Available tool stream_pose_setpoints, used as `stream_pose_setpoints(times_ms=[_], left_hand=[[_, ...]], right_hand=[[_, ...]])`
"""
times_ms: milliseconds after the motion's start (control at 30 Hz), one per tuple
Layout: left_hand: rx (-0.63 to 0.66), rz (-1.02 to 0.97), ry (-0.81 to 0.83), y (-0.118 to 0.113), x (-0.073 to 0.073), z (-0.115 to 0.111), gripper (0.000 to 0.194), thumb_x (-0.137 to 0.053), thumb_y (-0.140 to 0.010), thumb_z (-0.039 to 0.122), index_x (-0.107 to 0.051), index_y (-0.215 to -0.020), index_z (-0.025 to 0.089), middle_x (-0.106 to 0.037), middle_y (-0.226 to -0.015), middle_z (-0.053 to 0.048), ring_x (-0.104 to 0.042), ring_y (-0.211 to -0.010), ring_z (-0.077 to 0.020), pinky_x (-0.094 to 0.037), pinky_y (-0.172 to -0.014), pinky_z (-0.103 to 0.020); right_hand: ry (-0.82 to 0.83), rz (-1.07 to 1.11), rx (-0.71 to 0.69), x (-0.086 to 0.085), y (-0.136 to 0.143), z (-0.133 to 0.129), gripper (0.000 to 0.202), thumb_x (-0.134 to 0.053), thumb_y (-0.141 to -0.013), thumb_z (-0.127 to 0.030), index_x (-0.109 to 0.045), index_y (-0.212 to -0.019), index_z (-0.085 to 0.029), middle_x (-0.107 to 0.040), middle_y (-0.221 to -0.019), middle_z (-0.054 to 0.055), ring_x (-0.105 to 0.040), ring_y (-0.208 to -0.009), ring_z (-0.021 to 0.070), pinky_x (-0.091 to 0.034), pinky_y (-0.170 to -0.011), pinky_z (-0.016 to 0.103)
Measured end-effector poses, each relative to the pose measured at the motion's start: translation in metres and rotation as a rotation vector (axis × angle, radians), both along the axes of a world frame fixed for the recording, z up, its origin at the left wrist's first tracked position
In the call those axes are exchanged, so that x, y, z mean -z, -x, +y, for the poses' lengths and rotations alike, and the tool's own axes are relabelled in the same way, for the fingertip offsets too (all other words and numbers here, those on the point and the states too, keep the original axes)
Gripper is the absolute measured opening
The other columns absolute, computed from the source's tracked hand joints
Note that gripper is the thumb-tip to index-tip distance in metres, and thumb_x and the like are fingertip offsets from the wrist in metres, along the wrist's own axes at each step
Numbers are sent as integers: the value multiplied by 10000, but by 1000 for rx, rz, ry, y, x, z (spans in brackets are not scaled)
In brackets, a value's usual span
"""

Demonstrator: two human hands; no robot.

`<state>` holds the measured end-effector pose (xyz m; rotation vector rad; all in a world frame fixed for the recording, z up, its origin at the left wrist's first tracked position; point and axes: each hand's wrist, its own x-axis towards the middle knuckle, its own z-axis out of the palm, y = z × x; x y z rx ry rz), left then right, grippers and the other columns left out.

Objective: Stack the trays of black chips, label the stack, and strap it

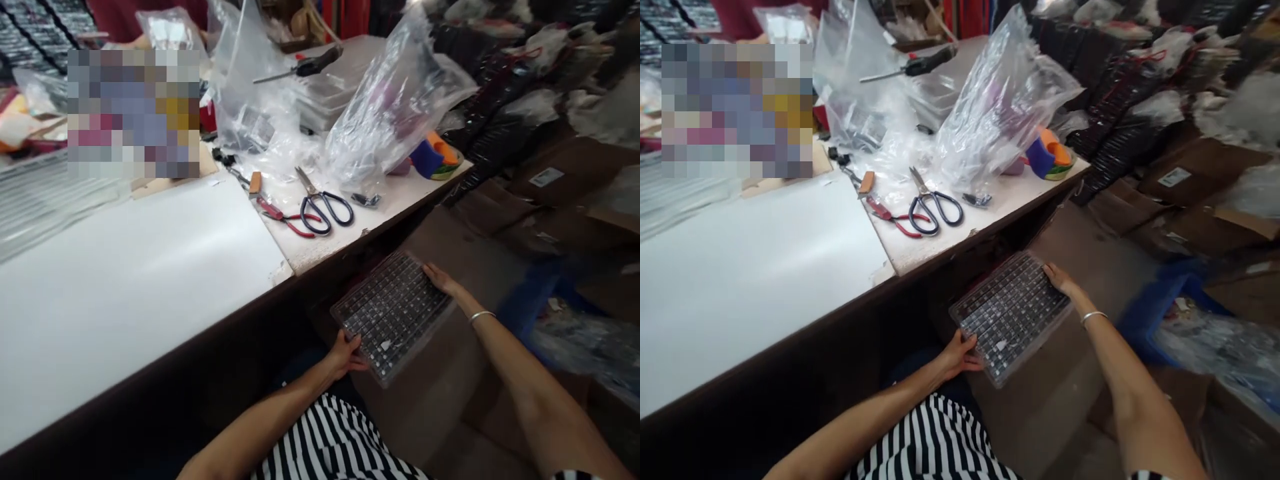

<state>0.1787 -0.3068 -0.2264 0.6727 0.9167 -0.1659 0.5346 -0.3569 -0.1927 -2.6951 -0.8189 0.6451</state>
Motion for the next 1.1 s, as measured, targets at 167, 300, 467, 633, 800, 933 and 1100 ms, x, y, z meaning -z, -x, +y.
stream_pose_setpoints(times_ms=[167, 300, 467, 633, 800, 933, 1100], left_hand=[[-41, 118, 3, -15, 17, 1, 336, -533, -911, 323, -507, -1200, 153, -599, -1040, -65, -610, -774, -133, -542, -646, -293], [-21, 155, 26, -20, 23, 3, 263, -569, -892, 293, -566, -1101, 134, -618, -969, -46, -610, -753, -123, -538, -634, -279], [5, 168, 28, -21, 19, 0, 272, -562, -896, 303, -568, -1110, 136, -620, -1003, -56, -619, -802, -140, -544, -682, -310], [43, 158, 24, -16, 19, 2, 291, -562, -895, 304, -562, -1135, 141, -616, -1051, -67, -622, -856, -157, -546, -726, -339], [108, 158, -10, -13, 21, 5, 284, -558, -897, 310, -565, -1123, 138, -616, -1039, -64, -621, -838, -150, -546, -707, -325], [162, 150, -41, -14, 21, 8, 291, -551, -901, 322, -561, -1127, 138, -617, -1028, -63, -621, -824, -146, -546, -695, -319], [210, 161, -51, -16, 25, 10, 298, -547, -903, 332, -561, -1130, 139, -619, -1030, -64, -622, -827, -148, -546, -701, -323]], right_hand=[[113, -39, -13, 26, -3, 21, 363, -524, -901, -407, -555, -1177, -173, -575, -1190, 84, -571, -1047, 205, -474, -900, 441], [128, -61, -82, 24, -12, 22, 357, -473, -917, -444, -583, -1110, -164, -615, -1102, 86, -591, -990, 187, -474, -884, 413], [144, -106, -202, 15, -9, 15, 523, -279, -916, -553, -661, -952, -199, -652, -917, 176, -618, -977, 290, -455, -756, 377], [202, -221, -228, 19, 3, 7, 602, -216, -907, -558, -653, -1015, -159, -649, -883, 212, -627, -923, 344, -450, -728, 429], [204, -464, -197, 26, 27, 7, 625, -184, -934, -452, -522, -1264, -44, -555, -1156, 321, -517, -1110, 428, -372, -834, 632], [122, -568, -413, 41, 76, -1, 554, -249, -951, -425, -363, -1428, -167, -327, -1472, 217, -305, -1346, 355, -267, -1000, 606], [61, -537, -702, 63, 133, -20, 552, -303, -948, -459, -317, -1456, -246, -127, -1576, 96, -111, -1438, 266, -151, -1112, 514]])
